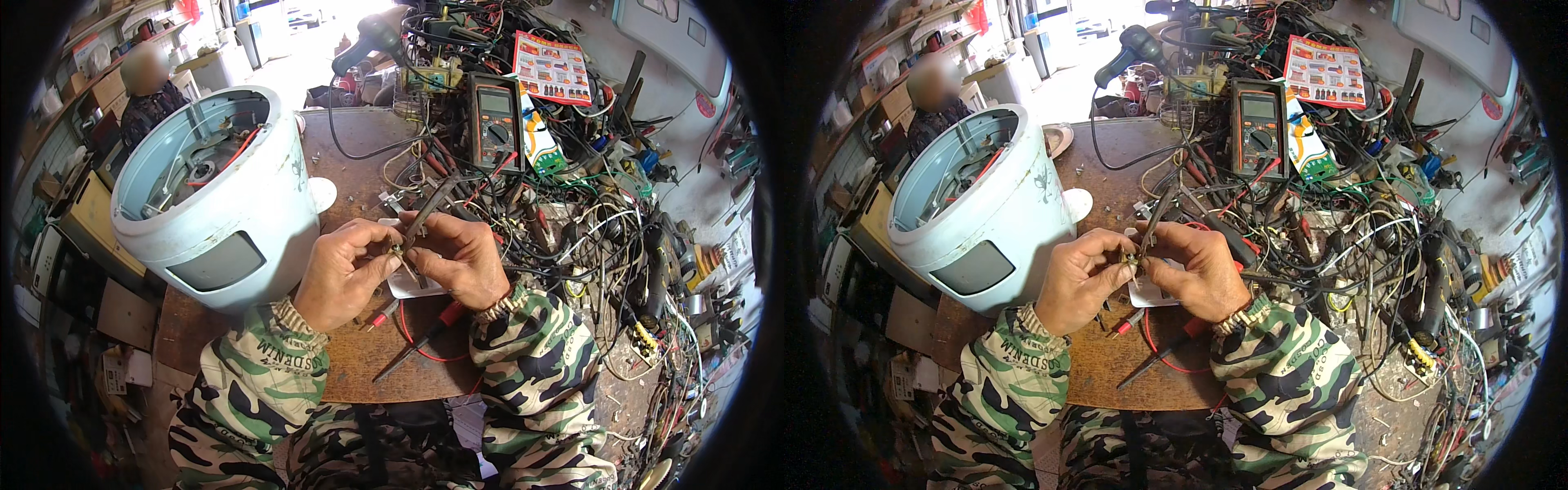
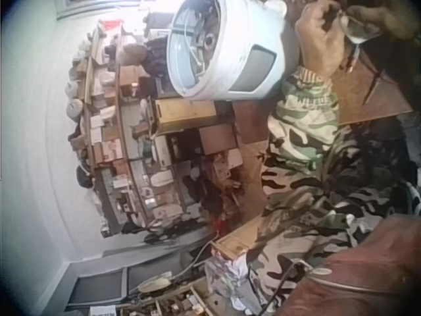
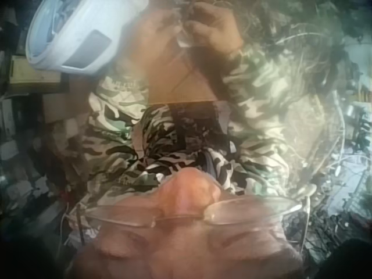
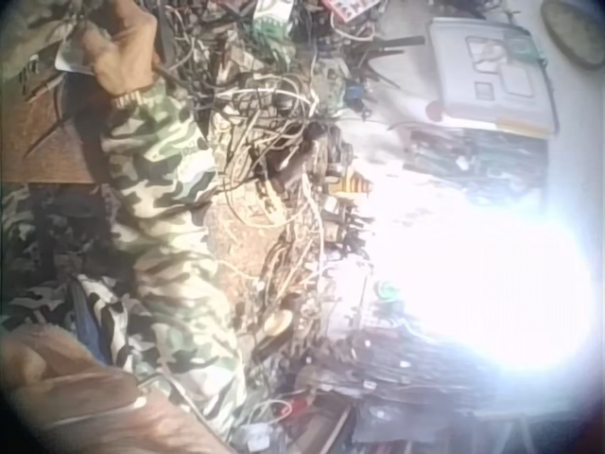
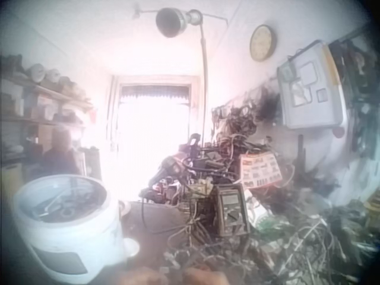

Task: The person is repairing a small electronic component, likely a switch, using a soldering iron and pliers. They are seen soldering wires to the component and manipulating it with pliers. The task involves careful handling of small parts and wires.

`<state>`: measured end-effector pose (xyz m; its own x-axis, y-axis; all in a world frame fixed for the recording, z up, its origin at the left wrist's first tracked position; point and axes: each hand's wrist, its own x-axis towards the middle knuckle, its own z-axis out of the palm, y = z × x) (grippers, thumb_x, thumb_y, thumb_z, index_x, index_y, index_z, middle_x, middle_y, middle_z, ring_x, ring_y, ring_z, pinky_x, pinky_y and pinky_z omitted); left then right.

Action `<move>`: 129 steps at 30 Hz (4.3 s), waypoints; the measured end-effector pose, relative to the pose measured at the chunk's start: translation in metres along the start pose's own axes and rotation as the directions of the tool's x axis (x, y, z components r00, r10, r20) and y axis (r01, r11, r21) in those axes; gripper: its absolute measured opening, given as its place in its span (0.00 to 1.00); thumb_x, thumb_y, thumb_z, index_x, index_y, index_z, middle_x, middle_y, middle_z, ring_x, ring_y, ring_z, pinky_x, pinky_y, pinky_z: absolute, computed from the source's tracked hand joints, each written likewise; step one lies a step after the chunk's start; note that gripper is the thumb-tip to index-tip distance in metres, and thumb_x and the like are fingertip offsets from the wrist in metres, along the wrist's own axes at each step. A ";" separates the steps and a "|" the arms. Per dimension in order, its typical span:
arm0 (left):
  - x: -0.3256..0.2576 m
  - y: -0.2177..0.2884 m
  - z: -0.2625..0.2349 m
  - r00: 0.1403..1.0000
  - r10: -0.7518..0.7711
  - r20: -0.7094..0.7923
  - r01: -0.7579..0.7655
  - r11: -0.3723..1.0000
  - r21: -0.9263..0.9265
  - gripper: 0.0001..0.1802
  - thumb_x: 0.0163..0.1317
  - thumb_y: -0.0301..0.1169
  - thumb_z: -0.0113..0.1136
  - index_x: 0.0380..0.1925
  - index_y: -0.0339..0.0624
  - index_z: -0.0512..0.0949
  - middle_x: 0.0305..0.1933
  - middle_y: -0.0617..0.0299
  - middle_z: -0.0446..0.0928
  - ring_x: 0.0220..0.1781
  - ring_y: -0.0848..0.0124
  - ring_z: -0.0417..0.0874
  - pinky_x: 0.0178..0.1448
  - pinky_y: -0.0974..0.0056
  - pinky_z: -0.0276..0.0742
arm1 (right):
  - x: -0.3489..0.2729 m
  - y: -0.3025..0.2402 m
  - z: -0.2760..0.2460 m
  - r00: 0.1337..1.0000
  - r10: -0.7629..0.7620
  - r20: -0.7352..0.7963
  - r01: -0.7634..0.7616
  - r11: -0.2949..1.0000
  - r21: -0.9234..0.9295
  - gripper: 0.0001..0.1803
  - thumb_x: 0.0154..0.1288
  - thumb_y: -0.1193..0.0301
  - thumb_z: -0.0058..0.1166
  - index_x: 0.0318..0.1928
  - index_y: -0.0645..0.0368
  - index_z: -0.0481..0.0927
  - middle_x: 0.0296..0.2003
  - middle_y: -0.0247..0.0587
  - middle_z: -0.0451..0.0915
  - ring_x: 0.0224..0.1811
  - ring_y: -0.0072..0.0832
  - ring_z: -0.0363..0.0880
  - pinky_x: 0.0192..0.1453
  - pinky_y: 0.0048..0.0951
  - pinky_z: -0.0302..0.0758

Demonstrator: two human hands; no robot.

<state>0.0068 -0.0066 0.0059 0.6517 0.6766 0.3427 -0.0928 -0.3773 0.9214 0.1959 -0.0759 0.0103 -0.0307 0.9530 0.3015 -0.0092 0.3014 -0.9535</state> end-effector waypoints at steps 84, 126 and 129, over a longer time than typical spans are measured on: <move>0.004 -0.009 -0.005 0.989 0.110 -0.103 -0.084 0.970 0.229 0.11 0.63 0.13 0.58 0.46 0.28 0.78 0.42 0.59 0.80 0.44 0.77 0.83 0.46 0.73 0.80 | 0.009 0.008 -0.007 0.988 -0.127 -0.086 0.102 0.963 -0.248 0.09 0.63 0.73 0.66 0.40 0.67 0.85 0.32 0.36 0.85 0.34 0.19 0.79 0.40 0.25 0.76; 0.014 -0.002 -0.005 0.924 0.224 -0.309 -0.157 0.962 0.225 0.18 0.56 0.13 0.62 0.48 0.32 0.78 0.42 0.55 0.83 0.44 0.71 0.87 0.48 0.68 0.84 | -0.010 -0.083 -0.070 0.705 -0.541 -0.459 0.536 0.830 -0.155 0.15 0.64 0.79 0.60 0.50 0.69 0.74 0.40 0.50 0.83 0.31 0.28 0.82 0.31 0.26 0.80; 0.010 0.010 -0.005 0.908 0.289 -0.302 -0.173 0.917 0.360 0.18 0.55 0.13 0.63 0.47 0.32 0.79 0.43 0.54 0.83 0.44 0.69 0.88 0.47 0.67 0.84 | -0.021 -0.080 -0.061 0.752 -0.475 -0.457 0.484 0.868 -0.107 0.15 0.64 0.80 0.58 0.50 0.66 0.70 0.42 0.53 0.81 0.29 0.29 0.82 0.29 0.27 0.80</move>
<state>0.0089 -0.0008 0.0192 0.3376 0.6964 0.6333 0.0731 -0.6902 0.7199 0.2586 -0.1181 0.0801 0.4383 0.5878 0.6800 0.0838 0.7265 -0.6820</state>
